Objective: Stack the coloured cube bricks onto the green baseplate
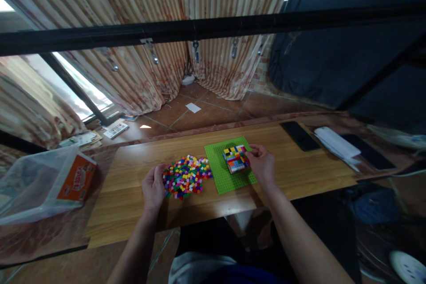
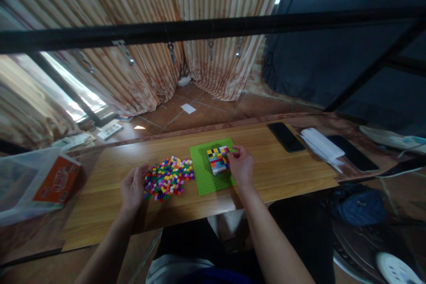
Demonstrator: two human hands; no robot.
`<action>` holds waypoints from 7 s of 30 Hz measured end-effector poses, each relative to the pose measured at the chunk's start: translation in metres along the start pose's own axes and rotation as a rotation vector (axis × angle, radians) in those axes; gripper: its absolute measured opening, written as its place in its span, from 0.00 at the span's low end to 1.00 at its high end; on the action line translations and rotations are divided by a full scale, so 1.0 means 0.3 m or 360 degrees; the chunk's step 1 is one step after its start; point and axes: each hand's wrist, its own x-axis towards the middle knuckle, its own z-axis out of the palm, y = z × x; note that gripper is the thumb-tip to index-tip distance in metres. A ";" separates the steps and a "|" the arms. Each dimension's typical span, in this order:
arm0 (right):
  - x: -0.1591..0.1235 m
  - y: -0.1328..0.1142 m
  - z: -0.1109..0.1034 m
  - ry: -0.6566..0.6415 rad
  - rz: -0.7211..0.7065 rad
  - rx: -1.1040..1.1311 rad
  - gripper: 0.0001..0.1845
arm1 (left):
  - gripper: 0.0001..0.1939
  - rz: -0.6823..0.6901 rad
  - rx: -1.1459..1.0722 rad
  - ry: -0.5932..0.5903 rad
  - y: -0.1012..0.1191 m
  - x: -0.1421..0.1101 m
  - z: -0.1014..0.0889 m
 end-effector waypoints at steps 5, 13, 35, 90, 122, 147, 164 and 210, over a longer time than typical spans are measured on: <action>-0.001 -0.024 -0.005 0.0021 -0.0029 -0.0116 0.17 | 0.22 0.0022 -0.0005 0.0003 0.014 0.001 0.002; -0.006 0.027 -0.055 0.0213 0.0040 0.0230 0.19 | 0.20 0.0077 0.0043 0.0007 -0.002 0.004 0.003; -0.038 -0.053 -0.003 0.0023 -0.0337 -0.0145 0.18 | 0.20 0.0073 0.0005 0.0005 -0.022 -0.001 0.013; -0.016 0.020 -0.081 -0.0080 -0.0322 -0.0318 0.23 | 0.19 0.0034 0.0057 -0.0007 -0.015 0.006 0.009; 0.041 0.056 -0.012 -0.0127 0.0340 0.0319 0.15 | 0.19 0.0031 0.0099 -0.0001 -0.015 0.006 0.012; -0.008 -0.080 0.003 -0.0358 -0.0808 -0.0563 0.28 | 0.19 0.0059 0.0096 0.0000 -0.008 0.000 0.010; 0.001 -0.011 0.008 -0.0569 -0.0969 -0.1087 0.29 | 0.20 0.0050 0.0071 -0.0010 -0.014 -0.010 0.017; -0.404 -0.119 0.263 -0.0694 -0.1182 -0.0573 0.13 | 0.19 0.0046 0.0003 -0.0019 -0.018 -0.004 0.015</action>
